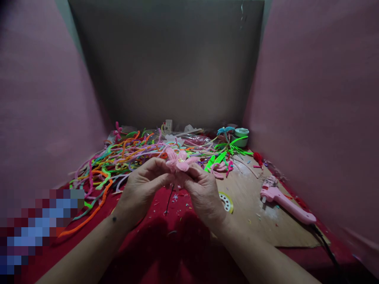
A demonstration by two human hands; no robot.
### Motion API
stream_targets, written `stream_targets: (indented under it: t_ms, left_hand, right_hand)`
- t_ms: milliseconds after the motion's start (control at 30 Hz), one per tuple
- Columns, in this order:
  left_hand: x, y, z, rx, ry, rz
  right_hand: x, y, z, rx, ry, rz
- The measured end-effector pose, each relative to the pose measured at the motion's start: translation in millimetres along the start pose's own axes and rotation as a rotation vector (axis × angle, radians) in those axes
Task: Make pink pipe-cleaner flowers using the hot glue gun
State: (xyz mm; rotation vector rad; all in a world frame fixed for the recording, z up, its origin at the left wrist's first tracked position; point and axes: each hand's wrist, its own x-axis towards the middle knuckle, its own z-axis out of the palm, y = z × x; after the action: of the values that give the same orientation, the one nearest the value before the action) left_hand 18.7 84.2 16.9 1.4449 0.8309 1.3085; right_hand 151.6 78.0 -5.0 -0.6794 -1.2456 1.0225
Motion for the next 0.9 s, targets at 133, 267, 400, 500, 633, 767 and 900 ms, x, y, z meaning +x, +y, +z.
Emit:
stream_targets:
  t_ms: [133, 267, 400, 500, 633, 767, 900]
  left_hand:
    - [-1.6, -5.5, 1.9, 0.117, 0.002, 0.039]
    - [-2.3, -6.0, 1.5, 0.189, -0.04, 0.129]
    - [-2.2, -6.1, 0.4, 0.213, -0.059, 0.228]
    - [-1.0, -7.6, -0.9, 0.215, -0.079, 0.278]
    - [0.8, -8.7, -3.4, 0.201, -0.085, 0.334]
    - [0.7, -7.6, -2.7, 0.113, -0.096, 0.271]
    - [0.4, -6.0, -1.2, -0.056, -0.052, 0.063]
  right_hand:
    - [-1.6, 5.3, -0.7, -0.01, -0.027, -0.041]
    - [-3.0, 7.0, -1.6, -0.029, -0.048, -0.069]
    - [-4.2, 5.8, -3.6, -0.088, -0.06, -0.096]
    - [-5.3, 5.0, -5.9, -0.126, -0.061, -0.112]
    - [-7.3, 1.8, -8.7, -0.179, -0.079, -0.148]
    - [-7.1, -2.7, -10.4, -0.224, -0.117, -0.219]
    - [-5.4, -3.2, -13.5, -0.22, -0.17, -0.256]
